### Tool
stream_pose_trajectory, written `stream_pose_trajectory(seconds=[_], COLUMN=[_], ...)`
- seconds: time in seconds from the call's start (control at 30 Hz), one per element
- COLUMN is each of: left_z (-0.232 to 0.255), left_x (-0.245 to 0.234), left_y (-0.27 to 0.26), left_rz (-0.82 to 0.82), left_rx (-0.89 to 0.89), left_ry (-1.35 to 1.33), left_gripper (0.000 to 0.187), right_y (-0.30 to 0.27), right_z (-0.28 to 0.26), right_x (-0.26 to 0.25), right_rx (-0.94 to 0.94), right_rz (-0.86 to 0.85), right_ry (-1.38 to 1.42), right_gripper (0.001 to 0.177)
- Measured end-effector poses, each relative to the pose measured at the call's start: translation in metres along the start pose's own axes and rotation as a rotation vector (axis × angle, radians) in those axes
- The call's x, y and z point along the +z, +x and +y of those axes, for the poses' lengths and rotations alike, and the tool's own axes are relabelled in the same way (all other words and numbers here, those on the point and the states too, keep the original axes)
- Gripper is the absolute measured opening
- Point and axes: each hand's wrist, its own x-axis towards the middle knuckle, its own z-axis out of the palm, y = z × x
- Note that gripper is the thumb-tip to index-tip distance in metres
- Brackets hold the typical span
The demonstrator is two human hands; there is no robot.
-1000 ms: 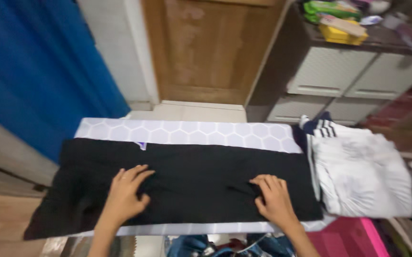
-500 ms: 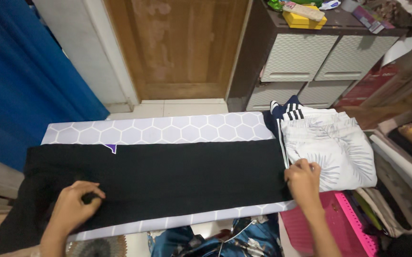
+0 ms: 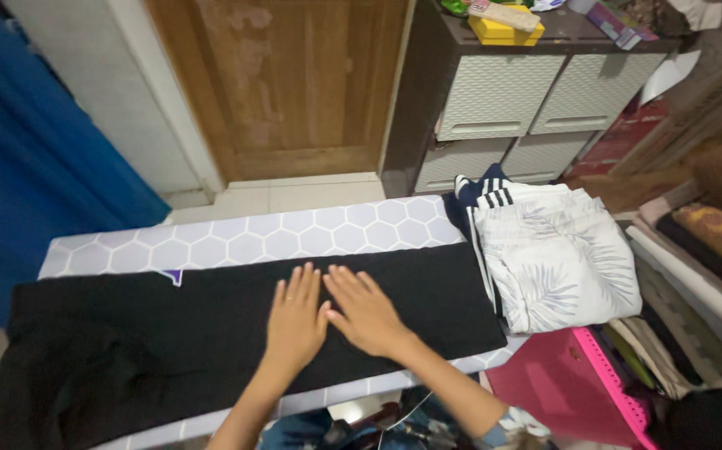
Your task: The person folds a black t-shirt and a navy blue t-shirt on a hexagonal-patterned ironing board. They smooth the fabric, fold the sleeves and sides, and stack the finished shirts on the board.
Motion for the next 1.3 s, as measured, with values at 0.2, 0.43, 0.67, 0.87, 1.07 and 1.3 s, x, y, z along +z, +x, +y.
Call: stream_pose_trajectory(seconds=[0.2, 0.43, 0.67, 0.87, 1.07, 1.3], left_z=[-0.05, -0.048, 0.034, 0.039, -0.14, -0.255], left_x=[-0.016, -0.016, 0.036, 0.035, -0.045, -0.082], left_y=[-0.009, 0.002, 0.03, 0.032, -0.027, -0.054], left_rz=[-0.054, -0.384, -0.187, -0.226, -0.28, -0.569], left_rx=[-0.162, -0.374, -0.071, -0.004, -0.694, -1.07], left_ry=[0.102, 0.284, 0.037, -0.093, 0.321, 0.287], left_gripper=[0.099, 0.101, 0.083, 0.079, 0.086, 0.1], right_y=[-0.068, -0.096, -0.1, -0.112, -0.111, -0.004], right_z=[0.121, 0.153, 0.154, 0.171, 0.184, 0.104], right_x=[-0.048, -0.028, -0.028, -0.014, -0.009, -0.03], right_rx=[0.632, 0.658, 0.628, 0.599, 0.523, 0.594], right_rz=[0.021, 0.031, 0.051, 0.085, 0.078, -0.504], right_ry=[-0.152, -0.251, -0.254, -0.243, -0.347, -0.66], right_gripper=[0.064, 0.068, 0.067, 0.067, 0.066, 0.053])
